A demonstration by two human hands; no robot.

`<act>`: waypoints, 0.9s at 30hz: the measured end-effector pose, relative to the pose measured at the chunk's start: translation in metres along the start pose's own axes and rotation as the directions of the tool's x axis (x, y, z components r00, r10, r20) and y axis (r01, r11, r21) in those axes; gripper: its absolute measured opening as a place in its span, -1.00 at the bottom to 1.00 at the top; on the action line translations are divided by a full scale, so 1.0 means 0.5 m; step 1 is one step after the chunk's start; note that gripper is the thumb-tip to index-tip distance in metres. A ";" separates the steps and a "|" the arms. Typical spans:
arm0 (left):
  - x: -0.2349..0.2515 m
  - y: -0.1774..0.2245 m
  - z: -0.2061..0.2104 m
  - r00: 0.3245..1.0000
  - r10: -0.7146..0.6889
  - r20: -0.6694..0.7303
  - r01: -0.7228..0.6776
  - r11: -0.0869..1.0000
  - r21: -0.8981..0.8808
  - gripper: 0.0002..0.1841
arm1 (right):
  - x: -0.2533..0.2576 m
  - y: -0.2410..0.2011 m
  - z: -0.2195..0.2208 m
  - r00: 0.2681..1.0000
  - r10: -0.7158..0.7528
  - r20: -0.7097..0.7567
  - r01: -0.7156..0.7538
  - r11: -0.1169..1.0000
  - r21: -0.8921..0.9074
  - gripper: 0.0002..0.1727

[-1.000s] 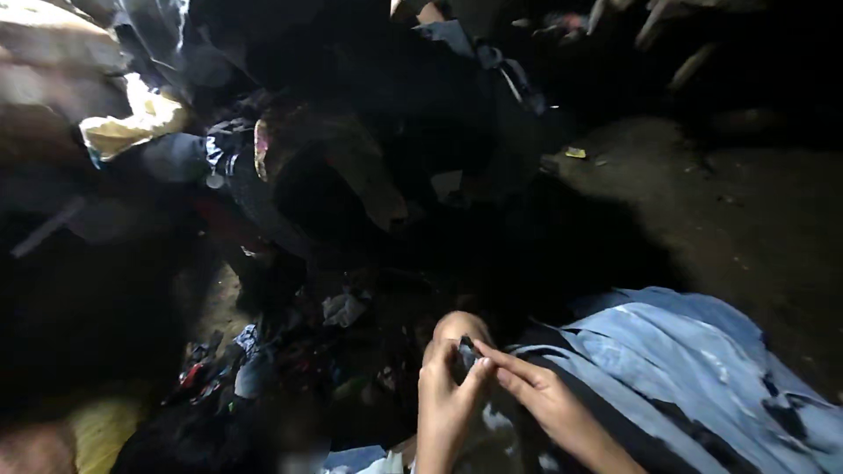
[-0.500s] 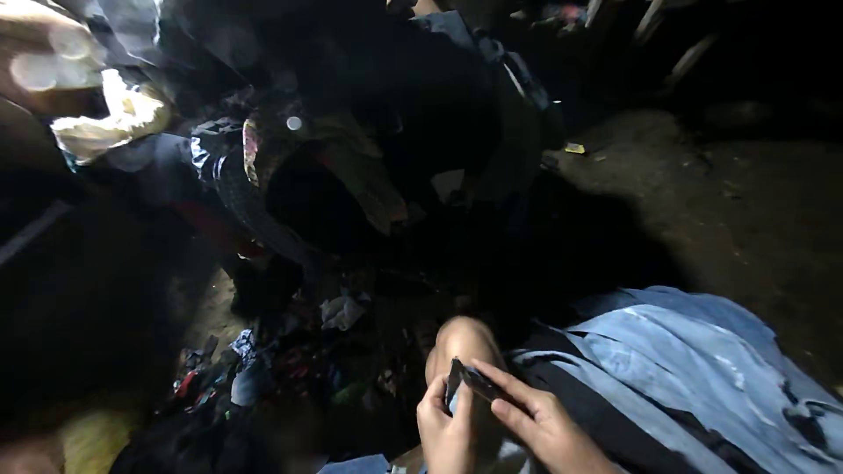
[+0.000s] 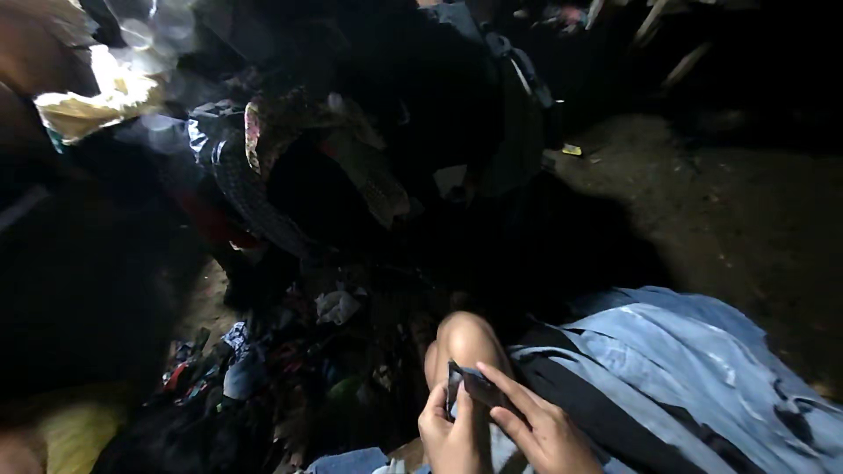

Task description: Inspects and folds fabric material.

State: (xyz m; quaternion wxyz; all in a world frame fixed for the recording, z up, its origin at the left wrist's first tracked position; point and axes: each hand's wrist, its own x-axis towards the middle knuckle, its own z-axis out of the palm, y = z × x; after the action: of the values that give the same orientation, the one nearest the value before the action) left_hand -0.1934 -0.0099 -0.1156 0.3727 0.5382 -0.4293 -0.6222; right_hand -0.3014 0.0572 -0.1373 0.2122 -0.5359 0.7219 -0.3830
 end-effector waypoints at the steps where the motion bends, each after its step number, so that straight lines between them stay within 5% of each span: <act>1: 0.002 0.000 0.000 1.000 -0.007 -0.008 0.007 1.000 0.003 -0.90 | -0.003 0.004 -0.008 0.999 0.007 0.040 -0.009 0.998 0.061 -0.47; 4: 0.006 -0.002 0.004 1.000 -0.005 -0.023 0.005 1.000 0.002 -0.89 | -0.010 0.011 -0.024 0.998 -0.003 0.065 -0.007 0.987 0.162 -0.44; 10: 0.004 -0.004 0.001 1.000 0.018 0.017 -0.018 1.000 -0.014 -0.84 | -0.014 -0.005 -0.028 0.997 0.005 0.074 -0.004 1.000 -0.026 -0.46; 21: -0.010 -0.019 0.019 0.995 0.057 -0.077 -0.064 0.994 -0.091 -0.81 | 0.012 -0.019 0.033 0.984 -0.076 -0.164 0.029 0.962 -0.270 -0.53; 23: -0.012 -0.026 0.027 0.991 0.069 -0.110 -0.081 0.991 -0.103 -0.82 | 0.018 -0.023 0.036 0.986 -0.031 -0.161 0.001 0.983 -0.183 -0.55; 25: -0.009 -0.028 0.026 0.991 0.076 -0.110 -0.086 0.992 -0.090 -0.82 | 0.032 -0.027 0.013 0.994 0.107 -0.021 -0.104 0.986 0.128 -0.58; 27: -0.008 -0.023 0.021 0.993 0.078 -0.089 -0.085 0.993 -0.076 -0.82 | 0.052 -0.033 -0.026 0.946 0.246 0.213 -0.321 0.809 0.493 -0.62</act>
State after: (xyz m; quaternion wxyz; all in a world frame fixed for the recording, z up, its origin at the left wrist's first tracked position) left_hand -0.2034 -0.0006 -0.1246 0.4373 0.5310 -0.4094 -0.5993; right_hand -0.3092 0.0351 -0.1139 0.4537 -0.3696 0.6463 -0.4898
